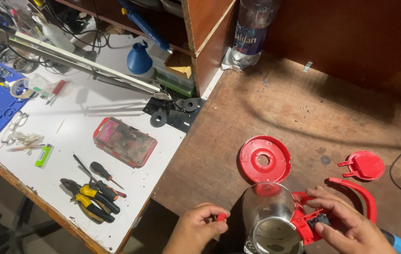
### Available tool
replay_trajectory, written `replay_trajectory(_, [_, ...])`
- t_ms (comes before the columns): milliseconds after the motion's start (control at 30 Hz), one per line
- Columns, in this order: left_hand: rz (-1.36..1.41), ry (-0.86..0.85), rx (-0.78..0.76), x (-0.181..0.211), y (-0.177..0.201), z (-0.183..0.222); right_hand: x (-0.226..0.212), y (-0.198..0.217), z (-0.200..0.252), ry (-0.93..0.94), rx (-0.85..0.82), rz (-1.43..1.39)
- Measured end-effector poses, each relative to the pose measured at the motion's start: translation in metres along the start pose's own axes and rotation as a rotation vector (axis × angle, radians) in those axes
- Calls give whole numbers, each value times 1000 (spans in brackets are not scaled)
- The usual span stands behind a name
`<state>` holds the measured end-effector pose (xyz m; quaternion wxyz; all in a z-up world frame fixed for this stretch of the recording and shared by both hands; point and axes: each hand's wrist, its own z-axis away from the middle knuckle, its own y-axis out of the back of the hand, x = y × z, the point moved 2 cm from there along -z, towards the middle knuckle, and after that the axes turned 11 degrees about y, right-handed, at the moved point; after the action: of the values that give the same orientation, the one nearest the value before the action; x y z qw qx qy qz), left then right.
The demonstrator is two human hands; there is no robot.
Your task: Disassembling a red electric kettle on a workbench to inspect internal components using an electric screwdriver and pliers.
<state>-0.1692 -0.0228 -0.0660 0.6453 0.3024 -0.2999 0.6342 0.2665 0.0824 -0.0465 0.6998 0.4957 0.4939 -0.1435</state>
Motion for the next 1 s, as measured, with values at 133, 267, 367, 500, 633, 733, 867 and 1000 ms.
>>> replay_trajectory(133, [-749, -541, 434, 21, 0, 19, -12, -3, 2, -74, 73, 51])
replay_trajectory(267, [-919, -453, 442, 23, 0, 18, -11, 3, 2, -133, 67, 17])
replay_trajectory(367, [-934, -472, 464, 21, 1, 16, -11, 7, 2, -64, 40, -62])
replay_trajectory(500, [-872, -513, 507, 18, 2, 15, -8, 6, 3, 0, 31, -72])
replay_trajectory(633, [-853, -520, 482, 24, 2, 17, 5, 15, 2, 110, -38, -119])
replay_trajectory(733, [-828, -532, 464, 22, 3, 16, 16, 19, 3, -151, -81, -294])
replay_trajectory(867, [-845, -477, 454, 17, 4, 10, 11, 15, 2, -63, -64, -183])
replay_trajectory(1000, [-859, -455, 508, 5, 4, 2, 15, 8, 6, -54, -61, -10])
